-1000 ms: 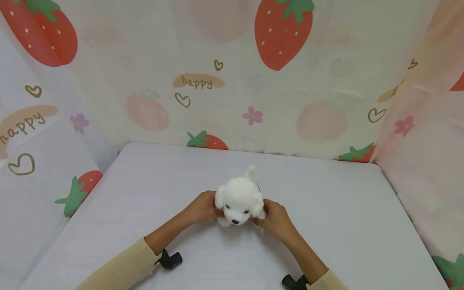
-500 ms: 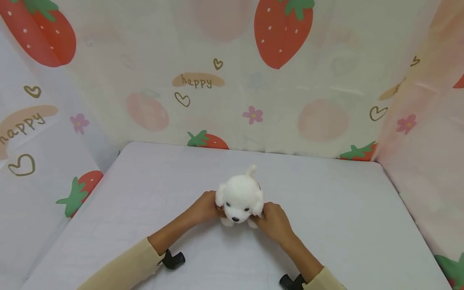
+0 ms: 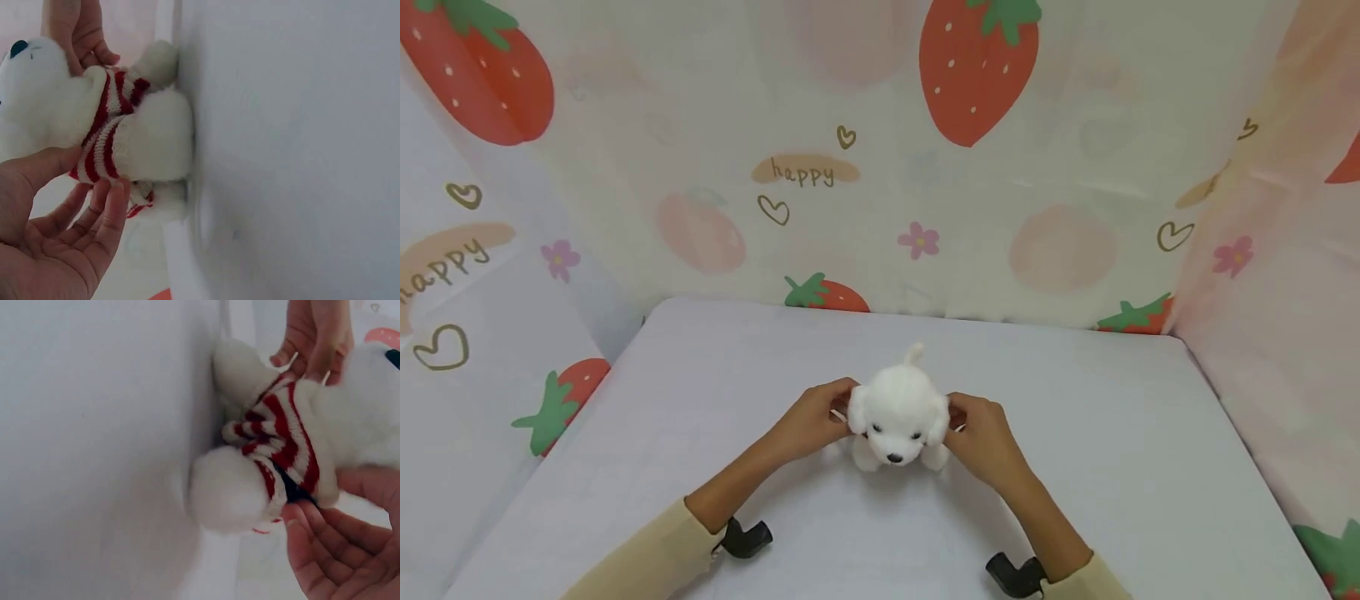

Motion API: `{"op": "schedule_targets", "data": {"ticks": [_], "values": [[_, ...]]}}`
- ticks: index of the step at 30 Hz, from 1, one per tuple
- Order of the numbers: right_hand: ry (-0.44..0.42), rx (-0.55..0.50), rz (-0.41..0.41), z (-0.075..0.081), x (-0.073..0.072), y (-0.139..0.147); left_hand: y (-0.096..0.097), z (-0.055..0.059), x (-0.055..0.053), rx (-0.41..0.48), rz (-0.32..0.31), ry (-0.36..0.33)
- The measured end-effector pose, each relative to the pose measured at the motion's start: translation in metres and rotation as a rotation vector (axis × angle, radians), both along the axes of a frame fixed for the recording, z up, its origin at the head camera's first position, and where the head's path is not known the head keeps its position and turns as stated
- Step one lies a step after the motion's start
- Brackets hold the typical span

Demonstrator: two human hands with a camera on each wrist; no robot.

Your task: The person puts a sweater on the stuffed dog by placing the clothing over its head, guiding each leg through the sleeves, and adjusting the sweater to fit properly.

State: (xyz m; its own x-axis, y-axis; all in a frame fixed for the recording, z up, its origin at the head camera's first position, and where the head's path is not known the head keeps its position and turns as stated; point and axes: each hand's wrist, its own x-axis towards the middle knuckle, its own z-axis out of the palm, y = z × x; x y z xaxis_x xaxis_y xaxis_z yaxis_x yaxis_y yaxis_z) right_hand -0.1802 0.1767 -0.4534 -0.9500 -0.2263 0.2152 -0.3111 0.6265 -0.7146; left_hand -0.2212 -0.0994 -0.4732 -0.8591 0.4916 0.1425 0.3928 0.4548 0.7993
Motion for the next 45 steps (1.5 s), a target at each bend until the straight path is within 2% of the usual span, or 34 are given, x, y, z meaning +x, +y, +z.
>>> {"op": "schedule_targets", "data": {"ticks": [3, 7, 10, 13, 18, 21, 24, 27, 31, 38, 45], "values": [[-0.007, -0.026, -0.058, -0.003, 0.001, -0.004, 0.002, 0.0, 0.002, 0.079, 0.015, -0.038], [-0.002, -0.047, -0.116, -0.002, 0.0, -0.008, 0.002, 0.006, 0.002, 0.191, 0.017, -0.11], [-0.029, -0.072, -0.133, -0.001, -0.002, -0.008, 0.003, 0.006, 0.0, 0.199, -0.009, -0.134], [-0.127, -0.171, -0.129, -0.001, -0.002, -0.006, 0.005, 0.003, -0.001, 0.171, -0.018, -0.138], [-0.355, -0.445, -0.101, -0.002, -0.003, -0.001, 0.01, 0.002, -0.001, 0.16, 0.023, -0.129], [-0.403, -0.505, -0.078, -0.003, -0.003, 0.0, 0.013, 0.003, -0.001, 0.164, 0.059, -0.141], [-0.374, -0.447, -0.061, -0.004, -0.004, -0.001, 0.015, 0.004, -0.001, 0.148, 0.093, -0.146], [-0.312, -0.353, -0.055, -0.005, -0.007, -0.004, 0.016, 0.004, -0.001, 0.131, 0.111, -0.132], [-0.235, -0.272, -0.07, -0.005, -0.009, -0.009, 0.017, 0.005, 0.0, 0.136, 0.101, -0.107], [-0.106, -0.253, -0.082, -0.007, -0.007, -0.013, 0.015, -0.001, 0.001, 0.192, 0.07, -0.102], [-0.105, -0.24, -0.106, -0.012, -0.004, -0.011, 0.014, -0.005, 0.001, 0.184, 0.078, -0.088]]}}
